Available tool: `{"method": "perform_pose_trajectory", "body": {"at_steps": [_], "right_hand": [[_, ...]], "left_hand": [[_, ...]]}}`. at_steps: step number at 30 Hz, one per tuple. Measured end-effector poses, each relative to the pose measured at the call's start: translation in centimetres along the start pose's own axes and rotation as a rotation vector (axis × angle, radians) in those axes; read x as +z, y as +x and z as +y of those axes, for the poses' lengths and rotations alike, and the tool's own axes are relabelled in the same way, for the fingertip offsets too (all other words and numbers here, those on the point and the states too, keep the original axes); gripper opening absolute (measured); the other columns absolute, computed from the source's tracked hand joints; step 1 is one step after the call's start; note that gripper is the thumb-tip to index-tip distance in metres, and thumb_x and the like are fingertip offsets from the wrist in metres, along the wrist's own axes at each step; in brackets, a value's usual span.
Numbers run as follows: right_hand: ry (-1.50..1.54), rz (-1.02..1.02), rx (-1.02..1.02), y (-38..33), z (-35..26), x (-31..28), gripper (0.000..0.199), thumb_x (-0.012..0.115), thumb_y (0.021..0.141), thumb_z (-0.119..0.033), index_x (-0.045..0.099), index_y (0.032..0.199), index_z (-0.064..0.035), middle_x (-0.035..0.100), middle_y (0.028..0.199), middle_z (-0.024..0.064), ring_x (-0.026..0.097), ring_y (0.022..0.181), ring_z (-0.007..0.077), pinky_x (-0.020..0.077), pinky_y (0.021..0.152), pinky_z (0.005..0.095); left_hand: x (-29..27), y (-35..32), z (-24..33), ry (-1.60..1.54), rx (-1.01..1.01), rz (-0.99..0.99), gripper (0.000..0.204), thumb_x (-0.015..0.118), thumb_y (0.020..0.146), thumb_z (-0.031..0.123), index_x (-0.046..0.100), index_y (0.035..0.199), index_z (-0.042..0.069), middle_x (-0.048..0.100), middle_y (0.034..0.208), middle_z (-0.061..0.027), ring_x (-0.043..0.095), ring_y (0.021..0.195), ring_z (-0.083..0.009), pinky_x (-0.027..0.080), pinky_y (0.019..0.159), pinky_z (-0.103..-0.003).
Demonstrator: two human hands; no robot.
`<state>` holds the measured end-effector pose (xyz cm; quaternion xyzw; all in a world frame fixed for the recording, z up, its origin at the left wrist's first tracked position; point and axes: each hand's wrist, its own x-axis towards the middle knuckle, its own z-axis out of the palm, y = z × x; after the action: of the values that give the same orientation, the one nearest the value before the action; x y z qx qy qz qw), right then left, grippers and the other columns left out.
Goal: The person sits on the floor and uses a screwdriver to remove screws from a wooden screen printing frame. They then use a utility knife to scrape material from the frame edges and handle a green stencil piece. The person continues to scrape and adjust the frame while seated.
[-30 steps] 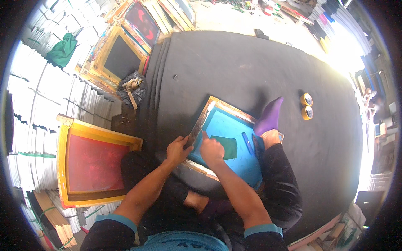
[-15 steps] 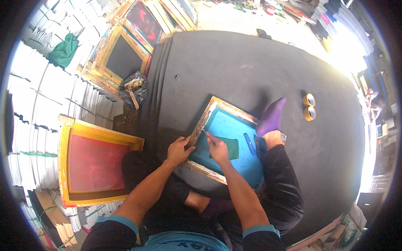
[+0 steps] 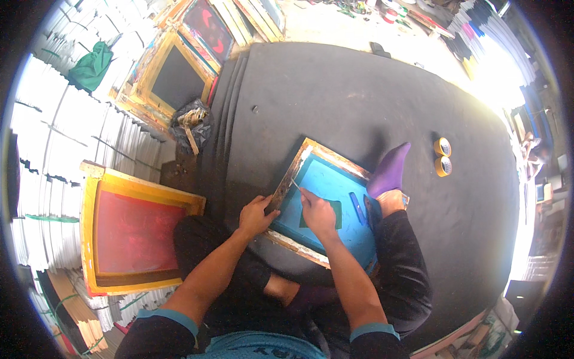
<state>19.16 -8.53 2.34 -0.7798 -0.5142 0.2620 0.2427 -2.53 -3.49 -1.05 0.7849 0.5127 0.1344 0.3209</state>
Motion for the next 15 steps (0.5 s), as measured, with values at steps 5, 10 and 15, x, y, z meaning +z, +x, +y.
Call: {"method": "perform_pose_trajectory", "body": {"at_steps": [5,10,15], "right_hand": [[-0.127,-0.014,0.010,0.8,-0.9,-0.7,0.032,0.060,0.103,-0.033,0.070,0.132,-0.0280,0.075,0.095,0.0225,0.073,0.090,0.0454,0.0585,0.079,0.0550],[-0.139,-0.017,-0.016,1.9,-0.2,-0.1,0.031,0.059,0.103,-0.032,0.070,0.132,-0.0291,0.075,0.092,0.0229,0.073,0.087,0.0453,0.0592,0.079,0.0550],[-0.109,-0.034,-0.015,2.0,0.3,0.5,0.032,0.057,0.104,-0.033,0.069,0.133,-0.0279,0.075,0.094,0.0225,0.073,0.089,0.0448,0.0594,0.081,0.0554]], "left_hand": [[-0.1,0.0,0.2,0.010,-0.004,0.004,0.061,0.077,0.088,0.038,0.064,0.138,0.006,0.067,0.121,-0.0151,0.068,0.107,-0.0371,0.055,0.091,-0.045],[-0.5,0.1,0.7,-0.014,-0.062,-0.049,0.064,0.079,0.088,0.039,0.062,0.142,0.010,0.066,0.130,-0.0204,0.068,0.113,-0.0395,0.054,0.096,-0.046],[-0.6,0.1,0.8,-0.014,-0.057,-0.041,0.063,0.079,0.088,0.038,0.064,0.141,0.009,0.067,0.128,-0.0188,0.069,0.108,-0.0381,0.055,0.092,-0.044]]}}
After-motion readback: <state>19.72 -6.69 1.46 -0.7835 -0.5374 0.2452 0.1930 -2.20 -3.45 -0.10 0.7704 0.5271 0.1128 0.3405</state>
